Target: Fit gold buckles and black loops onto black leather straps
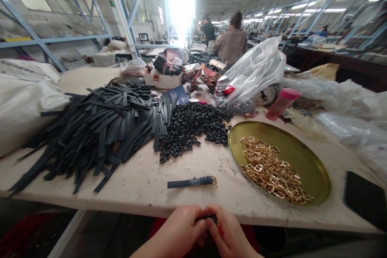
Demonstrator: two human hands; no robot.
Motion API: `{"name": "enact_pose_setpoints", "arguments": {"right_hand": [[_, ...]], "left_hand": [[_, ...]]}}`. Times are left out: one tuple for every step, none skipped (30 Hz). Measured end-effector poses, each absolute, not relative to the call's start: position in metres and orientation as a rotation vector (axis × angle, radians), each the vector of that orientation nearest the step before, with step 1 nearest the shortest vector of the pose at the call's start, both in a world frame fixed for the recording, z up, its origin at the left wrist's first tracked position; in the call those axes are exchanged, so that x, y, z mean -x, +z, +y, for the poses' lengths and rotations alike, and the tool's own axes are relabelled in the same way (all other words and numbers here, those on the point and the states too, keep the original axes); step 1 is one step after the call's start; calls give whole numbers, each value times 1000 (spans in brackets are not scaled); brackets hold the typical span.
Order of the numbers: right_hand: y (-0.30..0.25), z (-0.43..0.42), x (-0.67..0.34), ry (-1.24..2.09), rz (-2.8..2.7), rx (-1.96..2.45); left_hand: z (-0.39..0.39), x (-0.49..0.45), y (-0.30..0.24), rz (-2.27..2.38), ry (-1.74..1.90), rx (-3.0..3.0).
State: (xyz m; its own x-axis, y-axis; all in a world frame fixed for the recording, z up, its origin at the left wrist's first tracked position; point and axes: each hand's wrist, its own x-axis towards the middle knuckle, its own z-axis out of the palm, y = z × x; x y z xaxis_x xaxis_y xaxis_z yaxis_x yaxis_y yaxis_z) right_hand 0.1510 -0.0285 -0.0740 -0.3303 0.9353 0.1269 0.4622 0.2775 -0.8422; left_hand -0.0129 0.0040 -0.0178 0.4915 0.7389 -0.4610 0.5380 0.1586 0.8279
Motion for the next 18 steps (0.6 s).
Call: {"name": "enact_pose_setpoints", "arguments": {"right_hand": [[-72, -27, -151, 977, -1916, 1250], [-69, -24, -150, 1000, -1920, 1248], [-65, -19, -149, 1014, -1923, 1259], [-60, -11, -148, 1018, -1927, 1281], [-56, -2, -147, 1003, -1934, 1309], [-51, 9, -145, 959, -1940, 1346], [-48, 22, -143, 892, -1946, 1391], [-46, 34, -141, 812, -1954, 1437], [-46, 46, -140, 720, -1964, 1480], [-49, 57, -138, 631, -1980, 1512], [-53, 67, -138, 558, -2000, 1528], [-59, 74, -138, 508, -2024, 1525], [-67, 79, -138, 480, -2043, 1506], [-75, 82, -139, 468, -2057, 1479], [-82, 84, -141, 460, -2059, 1458], [-89, 85, -143, 458, -2053, 1443], [-95, 86, -145, 456, -2042, 1435], [-99, 86, -147, 455, -2031, 1433]], "left_hand": [[5, 12, -17, 1153, 214, -1511], [8, 11, -16, 1148, 228, -1542], [12, 10, -15, 1147, 238, -1612], [18, 10, -13, 1154, 242, -1707], [25, 10, -11, 1172, 244, -1810], [34, 11, -9, 1199, 246, -1908], [43, 12, -8, 1241, 248, -1989], [53, 13, -8, 1296, 257, -2040], [63, 16, -8, 1355, 270, -2069], [73, 19, -9, 1414, 288, -2082], [84, 25, -11, 1474, 306, -2098], [94, 32, -14, 1539, 324, -2108], [105, 42, -16, 1609, 343, -2111], [117, 53, -18, 1687, 363, -2104], [129, 66, -20, 1774, 381, -2086], [141, 79, -22, 1870, 396, -2056], [153, 91, -24, 1968, 406, -2016], [164, 102, -26, 2058, 411, -1968]]}}
